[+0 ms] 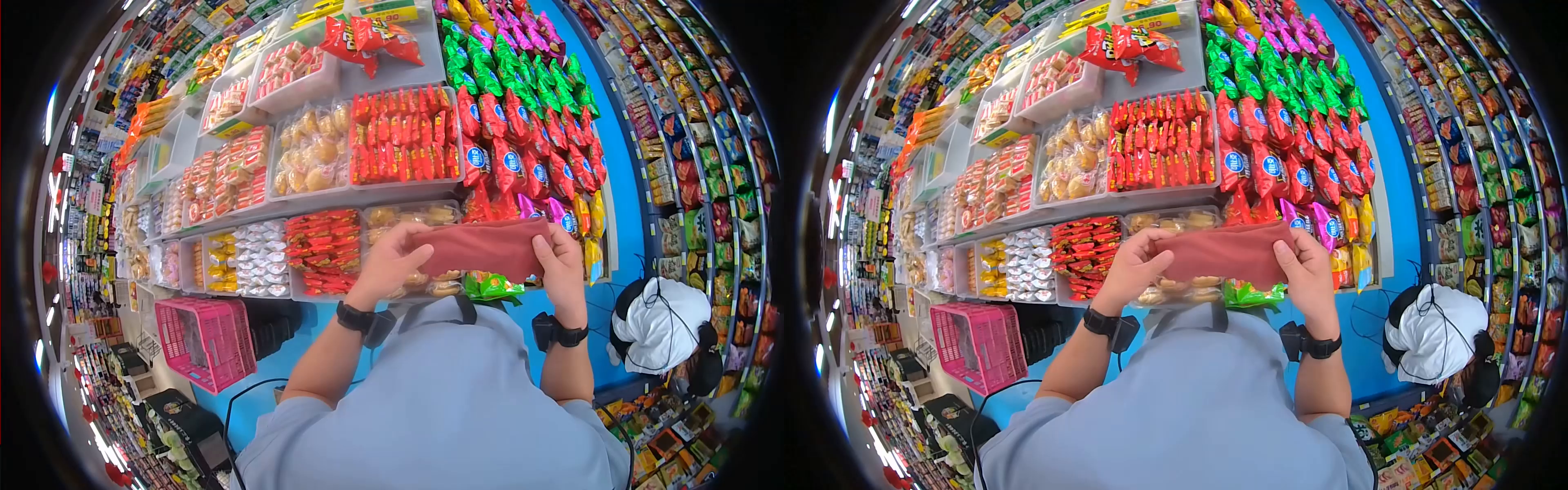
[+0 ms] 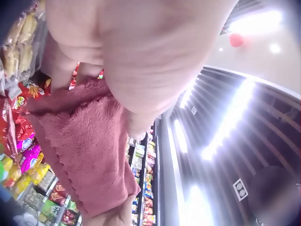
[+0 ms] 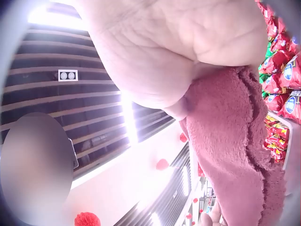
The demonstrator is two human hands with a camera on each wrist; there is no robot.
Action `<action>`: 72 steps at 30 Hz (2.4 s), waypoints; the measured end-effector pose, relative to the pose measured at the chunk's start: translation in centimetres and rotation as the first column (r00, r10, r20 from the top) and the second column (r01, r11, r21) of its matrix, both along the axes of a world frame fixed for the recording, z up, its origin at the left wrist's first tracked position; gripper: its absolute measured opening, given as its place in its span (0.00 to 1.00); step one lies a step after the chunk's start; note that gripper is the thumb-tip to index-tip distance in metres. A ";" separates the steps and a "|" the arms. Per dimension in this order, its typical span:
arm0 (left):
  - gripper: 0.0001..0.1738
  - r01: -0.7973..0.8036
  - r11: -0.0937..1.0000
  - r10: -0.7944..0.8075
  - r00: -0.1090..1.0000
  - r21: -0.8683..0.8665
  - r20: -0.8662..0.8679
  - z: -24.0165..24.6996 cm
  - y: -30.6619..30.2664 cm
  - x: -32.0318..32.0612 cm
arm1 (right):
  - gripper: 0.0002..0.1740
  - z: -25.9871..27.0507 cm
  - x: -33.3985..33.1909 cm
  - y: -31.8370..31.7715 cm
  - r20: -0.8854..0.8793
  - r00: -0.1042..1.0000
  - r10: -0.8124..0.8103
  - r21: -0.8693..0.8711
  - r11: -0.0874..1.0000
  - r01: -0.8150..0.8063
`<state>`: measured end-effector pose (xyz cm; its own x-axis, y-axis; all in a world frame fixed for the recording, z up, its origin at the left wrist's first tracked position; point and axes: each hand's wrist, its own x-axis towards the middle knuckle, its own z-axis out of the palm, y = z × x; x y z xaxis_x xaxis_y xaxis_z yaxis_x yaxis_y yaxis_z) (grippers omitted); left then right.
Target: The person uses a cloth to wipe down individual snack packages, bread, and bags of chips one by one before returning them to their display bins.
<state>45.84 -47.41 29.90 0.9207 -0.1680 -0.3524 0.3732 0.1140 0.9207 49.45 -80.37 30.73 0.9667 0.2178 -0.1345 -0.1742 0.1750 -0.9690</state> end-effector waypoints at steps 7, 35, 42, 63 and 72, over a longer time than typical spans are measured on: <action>0.07 -0.027 0.999 0.026 0.999 0.025 0.047 -1.7 0.5 -0.1 | 0.14 0.6 0.2 0.2 0.038 0.999 -0.016 -0.012 1.000 0.016; 0.04 0.117 0.993 -0.119 0.987 0.030 0.105 1.5 2.4 0.1 | 0.15 0.7 0.2 -1.4 -0.027 0.999 0.023 0.091 0.996 -0.020; 0.11 0.065 0.997 -0.070 0.989 0.043 0.131 1.8 1.7 0.4 | 0.15 1.3 0.2 -1.4 -0.057 0.995 0.079 -0.011 0.997 -0.079; 0.23 -0.010 1.000 0.013 0.996 -0.030 0.086 -0.5 1.2 0.8 | 0.10 0.3 0.0 0.6 -0.169 0.985 0.034 0.237 0.971 0.007; 0.15 0.624 0.724 -0.582 0.781 0.294 -0.227 -0.1 2.7 1.2 | 0.11 -0.1 0.5 -1.5 -0.098 0.979 0.176 0.042 0.984 -0.173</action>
